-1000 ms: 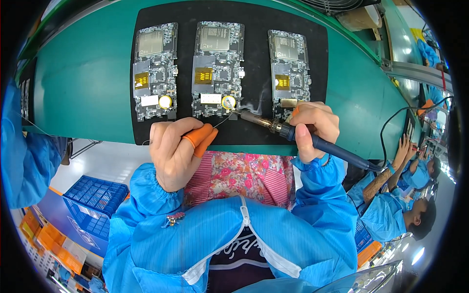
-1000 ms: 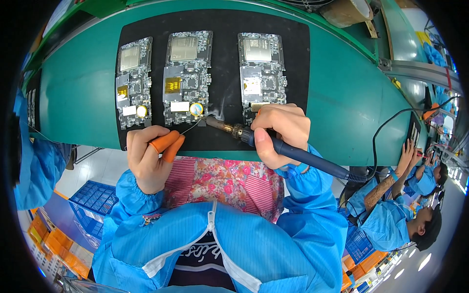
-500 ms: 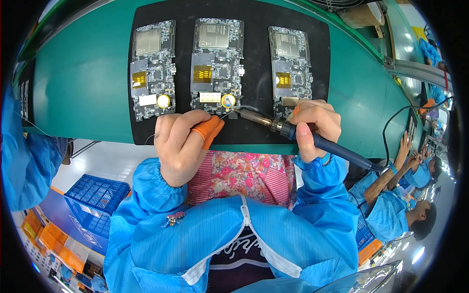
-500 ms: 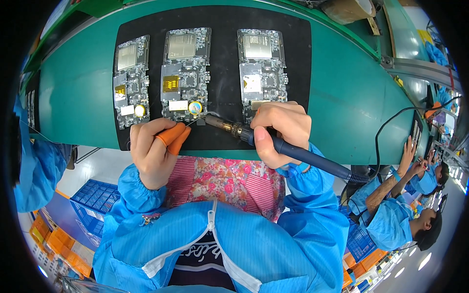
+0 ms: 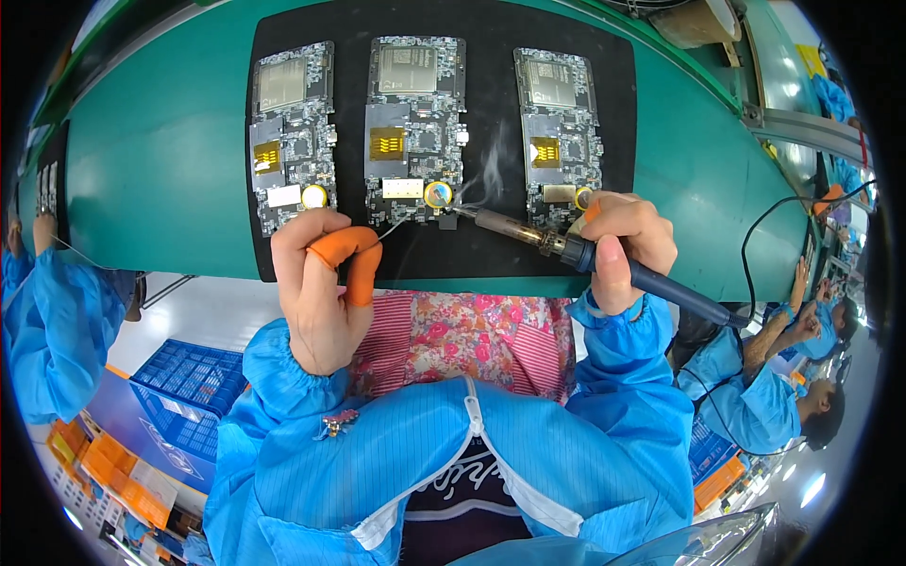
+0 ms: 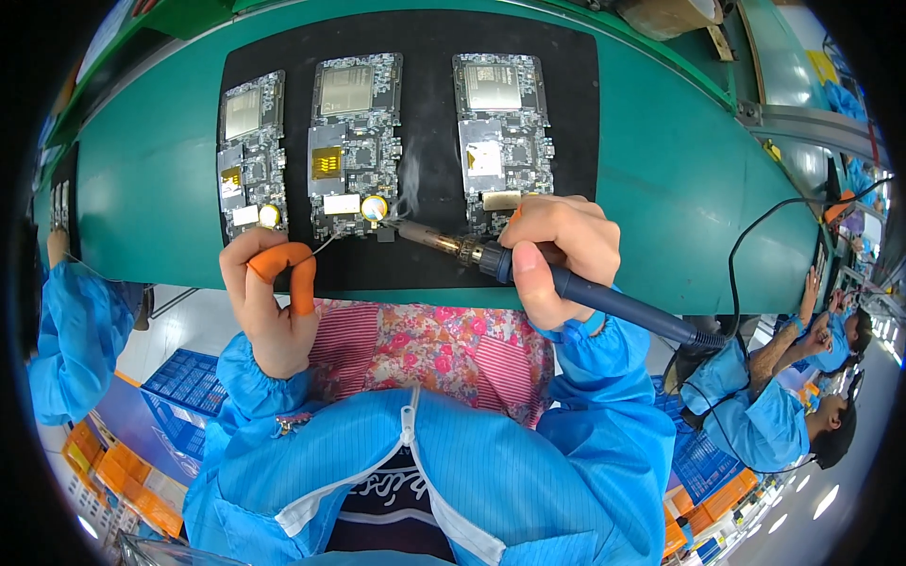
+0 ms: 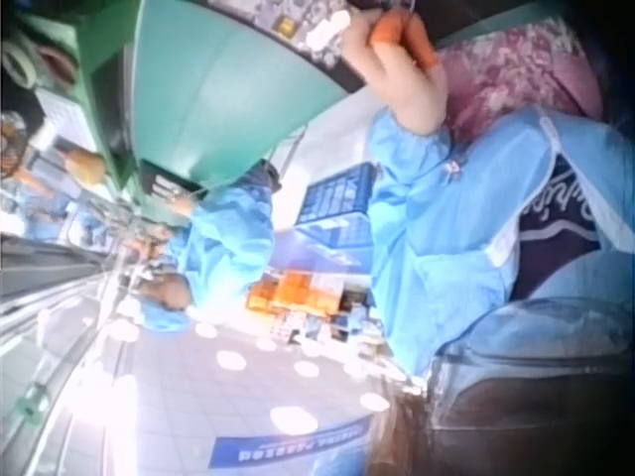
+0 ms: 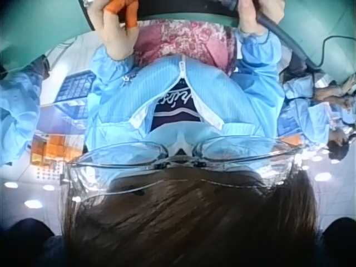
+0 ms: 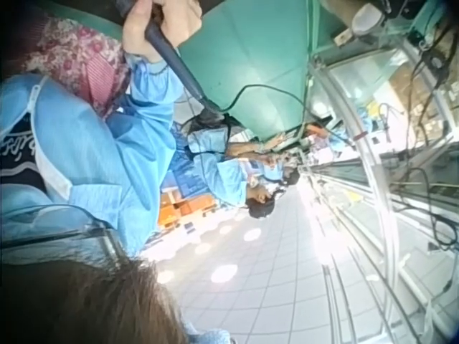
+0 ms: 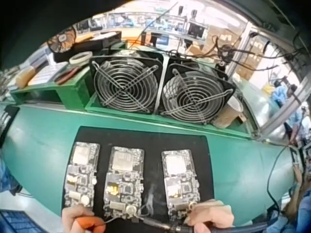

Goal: The person solders electronic components onto printed circuit boards using a soldering iron and solder wire.

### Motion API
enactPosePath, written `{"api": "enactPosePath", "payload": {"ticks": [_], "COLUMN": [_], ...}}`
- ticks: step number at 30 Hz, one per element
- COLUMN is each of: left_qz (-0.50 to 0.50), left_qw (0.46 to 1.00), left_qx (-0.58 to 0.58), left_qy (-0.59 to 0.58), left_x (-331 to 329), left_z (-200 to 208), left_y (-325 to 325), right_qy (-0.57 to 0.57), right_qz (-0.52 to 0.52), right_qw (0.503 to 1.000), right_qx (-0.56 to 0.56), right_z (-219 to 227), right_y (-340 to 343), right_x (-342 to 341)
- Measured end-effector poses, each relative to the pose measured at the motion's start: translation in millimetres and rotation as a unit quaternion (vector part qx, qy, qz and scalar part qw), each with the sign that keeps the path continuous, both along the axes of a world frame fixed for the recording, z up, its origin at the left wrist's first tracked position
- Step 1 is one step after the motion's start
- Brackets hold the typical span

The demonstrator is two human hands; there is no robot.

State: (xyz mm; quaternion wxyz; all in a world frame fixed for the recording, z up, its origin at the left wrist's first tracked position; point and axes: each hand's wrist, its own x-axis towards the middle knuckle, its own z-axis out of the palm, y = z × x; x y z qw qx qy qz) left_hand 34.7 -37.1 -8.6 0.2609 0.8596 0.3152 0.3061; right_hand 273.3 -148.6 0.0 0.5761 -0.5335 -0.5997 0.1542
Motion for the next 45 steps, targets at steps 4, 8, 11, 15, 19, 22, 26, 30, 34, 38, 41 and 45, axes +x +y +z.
{"api": "enactPosePath", "payload": {"ticks": [4, 8, 11, 15, 19, 22, 26, 30, 34, 38, 41, 45], "left_qz": [-0.026, -0.038, -0.035, -0.038, -0.038, -0.046, -0.066, -0.079, -0.067, 0.032, 0.047, -0.018], "left_qw": [0.999, 0.999, 0.999, 0.999, 0.999, 0.998, 0.996, 0.995, 0.996, 0.994, 0.994, 0.997], "left_qx": [-0.01, -0.008, 0.001, 0.012, 0.005, 0.018, 0.048, 0.06, 0.045, -0.082, -0.056, 0.075], "left_qy": [-0.018, -0.033, -0.028, -0.032, -0.028, -0.041, -0.031, -0.015, -0.023, -0.066, -0.085, -0.016], "left_x": [1, 4, 5, 7, 10, 13, 18, 17, 14, 5, 0, 8], "left_z": [2, -4, -8, -9, -9, -11, -16, -17, -8, 11, 2, 9], "left_y": [-4, -5, -5, -4, -3, -2, 0, 4, 3, -1, -4, 0], "right_qy": [-0.006, -0.022, -0.026, -0.028, -0.028, -0.028, -0.026, -0.026, -0.013, 0.005, 0.056, 0.108], "right_qz": [0.011, 0.028, 0.047, 0.05, 0.046, 0.046, 0.045, 0.05, 0.047, 0.006, -0.028, -0.089], "right_qw": [1.0, 0.999, 0.998, 0.998, 0.998, 0.998, 0.999, 0.998, 0.999, 1.0, 0.998, 0.99], "right_qx": [-0.002, 0.0, -0.015, -0.015, -0.013, -0.013, -0.016, -0.019, -0.015, 0.006, 0.005, -0.004], "right_z": [-1, -3, -3, -3, -3, -4, -5, -4, -2, 3, 2, -3], "right_y": [3, 6, 9, 11, 11, 12, 11, 12, 10, -1, -14, -31], "right_x": [-4, -6, -6, -9, -9, -9, -9, -9, -7, 2, 15, 36]}}
